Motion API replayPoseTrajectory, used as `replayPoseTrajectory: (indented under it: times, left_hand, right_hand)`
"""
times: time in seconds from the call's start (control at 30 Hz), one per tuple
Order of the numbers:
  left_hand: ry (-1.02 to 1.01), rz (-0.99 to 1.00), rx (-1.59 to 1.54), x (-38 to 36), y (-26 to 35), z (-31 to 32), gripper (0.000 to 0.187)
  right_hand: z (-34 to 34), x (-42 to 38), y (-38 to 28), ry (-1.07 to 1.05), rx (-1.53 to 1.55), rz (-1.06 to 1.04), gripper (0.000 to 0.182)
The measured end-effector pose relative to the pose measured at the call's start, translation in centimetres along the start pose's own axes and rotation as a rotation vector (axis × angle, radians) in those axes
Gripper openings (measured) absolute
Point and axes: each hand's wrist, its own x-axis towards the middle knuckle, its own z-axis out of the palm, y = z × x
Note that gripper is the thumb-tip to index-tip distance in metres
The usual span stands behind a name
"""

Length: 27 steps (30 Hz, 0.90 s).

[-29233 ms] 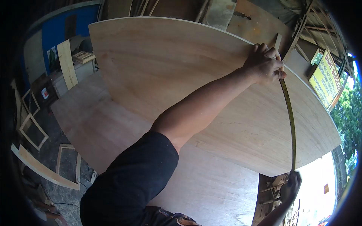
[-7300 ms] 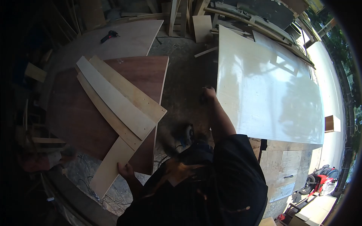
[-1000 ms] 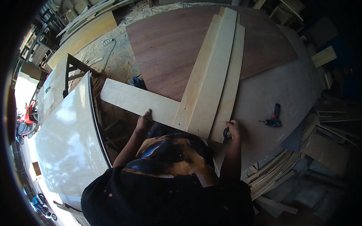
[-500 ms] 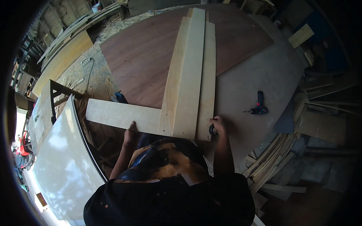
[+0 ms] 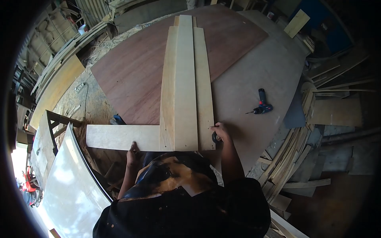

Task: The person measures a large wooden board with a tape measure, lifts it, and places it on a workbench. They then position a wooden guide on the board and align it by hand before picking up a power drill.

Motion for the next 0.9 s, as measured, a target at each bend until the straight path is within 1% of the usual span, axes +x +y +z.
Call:
replayPoseTrajectory:
  times: [0.03, 0.1, 0.13, 0.2, 0.33, 0.47, 0.53, 0.57, 0.83, 0.9]
  left_hand:
    - [-0.002, 0.001, 0.003, -0.3, 0.0, 0.4, 0.043]
    - [0.024, 0.135, -0.001, -0.9, 0.1, 1.0, 0.047]
    - [0.023, 0.135, 0.001, -1.0, 0.3, 1.0, 0.047]
    - [0.009, 0.023, -0.005, -1.0, 0.6, 0.9, 0.049]
    - [-0.013, 0.029, -0.023, -0.8, 0.4, 0.9, 0.049]
    - [0.041, 0.036, 0.003, -0.5, 0.2, 0.7, 0.049]
    - [0.048, 0.032, 0.002, -0.3, 0.0, 0.5, 0.049]
    - [0.055, 0.034, 0.002, -0.2, 0.0, 0.5, 0.048]
    - [0.061, 0.017, -0.021, 0.6, -0.4, 0.0, 0.045]
    - [0.097, 0.029, -0.033, -0.5, 0.3, 1.5, 0.030]
  right_hand:
    - [0.0, 0.1, 0.0, -0.004, -0.005, 0.005, 0.027]
    - [0.1, 0.1, 0.1, -0.005, -0.001, -0.002, 0.028]
    - [0.0, -0.1, -0.1, -0.006, 0.001, -0.010, 0.029]
    - [-0.2, -0.5, -0.5, -0.009, 0.006, -0.001, 0.029]
    - [0.0, -0.5, -0.5, 0.005, 0.006, -0.020, 0.032]
    - [-0.2, -0.2, -0.2, -0.030, 0.012, 0.026, 0.034]
    - [0.1, 0.6, 0.6, -0.017, -0.017, -0.050, 0.036]
    - [0.1, 0.7, 0.8, -0.018, -0.018, -0.050, 0.036]
    - [-0.3, -0.1, -0.3, -0.029, 0.038, 0.038, 0.036]
    - [-0.4, -0.2, -0.5, -0.032, 0.030, 0.041, 0.036]
